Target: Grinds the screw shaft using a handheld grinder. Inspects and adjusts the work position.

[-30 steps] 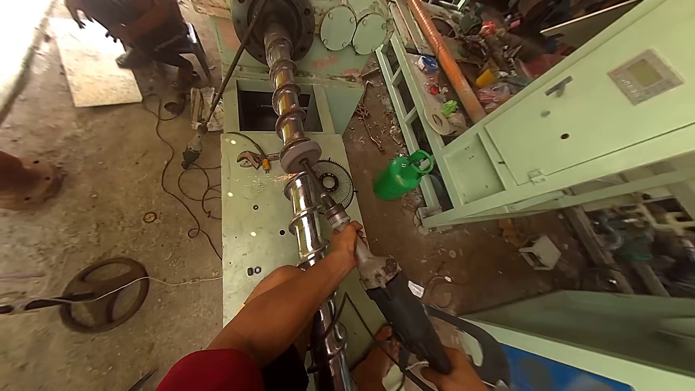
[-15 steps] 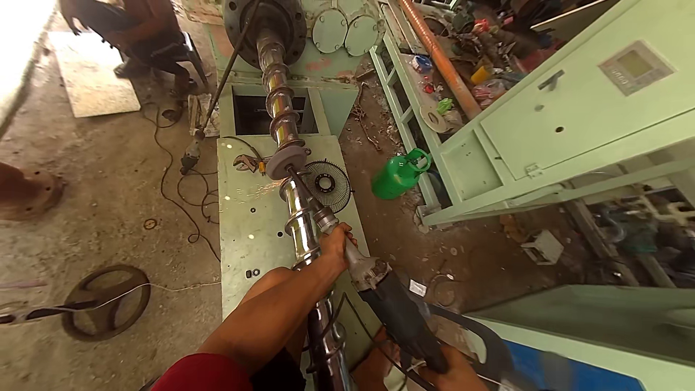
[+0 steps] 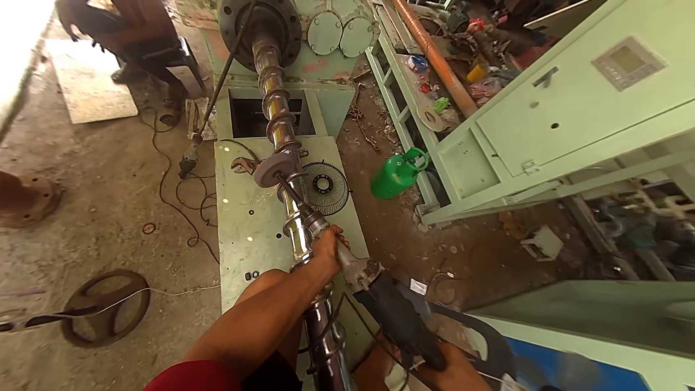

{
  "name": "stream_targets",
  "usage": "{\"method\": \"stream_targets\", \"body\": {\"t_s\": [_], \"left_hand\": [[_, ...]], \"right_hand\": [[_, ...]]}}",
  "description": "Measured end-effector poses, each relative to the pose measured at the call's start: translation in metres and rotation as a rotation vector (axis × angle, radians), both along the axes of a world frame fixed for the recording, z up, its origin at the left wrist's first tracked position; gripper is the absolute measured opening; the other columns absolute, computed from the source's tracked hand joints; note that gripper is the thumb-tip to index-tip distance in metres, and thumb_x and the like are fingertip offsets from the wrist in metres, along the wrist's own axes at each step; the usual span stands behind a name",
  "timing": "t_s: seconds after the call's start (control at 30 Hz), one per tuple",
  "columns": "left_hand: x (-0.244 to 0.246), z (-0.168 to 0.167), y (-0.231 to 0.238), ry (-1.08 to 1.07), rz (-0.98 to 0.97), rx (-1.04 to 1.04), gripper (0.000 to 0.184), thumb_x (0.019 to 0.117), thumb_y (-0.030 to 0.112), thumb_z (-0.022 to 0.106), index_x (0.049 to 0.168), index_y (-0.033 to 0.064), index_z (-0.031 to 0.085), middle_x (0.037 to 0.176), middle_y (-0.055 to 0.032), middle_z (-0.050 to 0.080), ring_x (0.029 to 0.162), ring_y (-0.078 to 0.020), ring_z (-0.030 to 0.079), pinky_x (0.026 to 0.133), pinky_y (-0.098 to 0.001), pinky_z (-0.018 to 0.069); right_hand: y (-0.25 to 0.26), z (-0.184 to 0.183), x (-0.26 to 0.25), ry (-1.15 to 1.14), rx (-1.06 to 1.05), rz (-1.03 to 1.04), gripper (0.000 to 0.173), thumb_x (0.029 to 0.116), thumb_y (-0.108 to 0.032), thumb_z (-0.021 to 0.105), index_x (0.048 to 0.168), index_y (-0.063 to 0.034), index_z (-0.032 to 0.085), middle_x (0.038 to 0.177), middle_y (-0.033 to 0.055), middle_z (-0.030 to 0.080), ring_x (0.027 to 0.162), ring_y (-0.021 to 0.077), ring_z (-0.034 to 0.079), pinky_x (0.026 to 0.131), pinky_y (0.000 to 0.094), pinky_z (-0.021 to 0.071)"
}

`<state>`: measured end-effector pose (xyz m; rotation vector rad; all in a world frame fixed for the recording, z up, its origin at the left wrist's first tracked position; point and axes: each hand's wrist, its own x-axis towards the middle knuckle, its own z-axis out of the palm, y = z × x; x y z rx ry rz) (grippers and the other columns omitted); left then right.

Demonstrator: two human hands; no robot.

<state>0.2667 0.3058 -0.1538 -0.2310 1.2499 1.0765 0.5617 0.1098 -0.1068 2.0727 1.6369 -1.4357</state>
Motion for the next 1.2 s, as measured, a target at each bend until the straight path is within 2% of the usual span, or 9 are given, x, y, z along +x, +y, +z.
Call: {"method": "stream_targets", "body": {"t_s": [0.23,0.47,0.63,0.83,1.03,1.2], "left_hand": [[0.002,0.004,0.005,-0.021,-0.006,0.03,0.017,0.091,0.007,0.062,0.102,0.0058,0.049,0.067,-0.0074,0.054,0.051,-0.0195,0.058,0.049,-0.0351,0.0555],[0.017,0.005,0.023,-0.015,-0.044,0.068,0.021,0.0905,0.005,0.065,0.106,0.004,0.051,0.069,-0.0086,0.056,0.053,-0.0194,0.059,0.05,-0.0346,0.0563],[0.032,0.0,0.039,0.012,-0.066,0.069,0.02,0.0901,0.004,0.066,0.104,0.0031,0.053,0.07,-0.0086,0.056,0.052,-0.0185,0.058,0.049,-0.033,0.0552],[0.04,-0.005,0.046,0.024,-0.105,0.044,0.021,0.09,0.004,0.068,0.104,0.0027,0.053,0.071,-0.0087,0.057,0.054,-0.0181,0.058,0.05,-0.032,0.0545],[0.029,-0.001,0.035,0.013,-0.057,0.046,0.022,0.0885,0.003,0.069,0.103,0.003,0.053,0.071,-0.0092,0.057,0.053,-0.0187,0.059,0.049,-0.0325,0.054],[0.015,0.004,0.021,-0.012,-0.007,0.059,0.019,0.0914,0.004,0.065,0.104,0.004,0.051,0.069,-0.0083,0.055,0.052,-0.0189,0.058,0.049,-0.0336,0.0552]], "right_hand": [[0.004,0.008,-0.006,-0.021,-0.002,-0.027,0.031,0.0804,-0.031,0.08,0.096,-0.0057,0.073,0.08,0.0095,0.07,0.072,0.0228,0.068,0.072,0.0509,0.0557],[0.003,-0.001,0.001,0.057,0.03,-0.099,0.027,0.0798,-0.03,0.08,0.093,-0.0079,0.073,0.072,0.0061,0.069,0.06,0.0193,0.065,0.062,0.0463,0.0561],[0.006,0.0,-0.004,0.105,-0.017,-0.189,0.03,0.0801,-0.026,0.08,0.104,-0.0078,0.074,0.069,0.0051,0.067,0.053,0.0166,0.06,0.057,0.0415,0.0548],[0.002,-0.007,0.001,0.166,-0.039,-0.255,0.031,0.0799,-0.023,0.081,0.107,-0.008,0.075,0.063,0.0055,0.065,0.048,0.0166,0.058,0.05,0.0381,0.0531],[-0.001,-0.01,0.003,0.15,-0.019,-0.222,0.029,0.0786,-0.026,0.082,0.102,-0.0094,0.076,0.063,0.0043,0.065,0.049,0.0155,0.059,0.051,0.0382,0.0534],[0.0,-0.002,-0.001,0.081,-0.001,-0.141,0.027,0.0794,-0.026,0.081,0.1,-0.0101,0.076,0.07,0.0039,0.068,0.054,0.0156,0.061,0.056,0.0406,0.0549]]}}
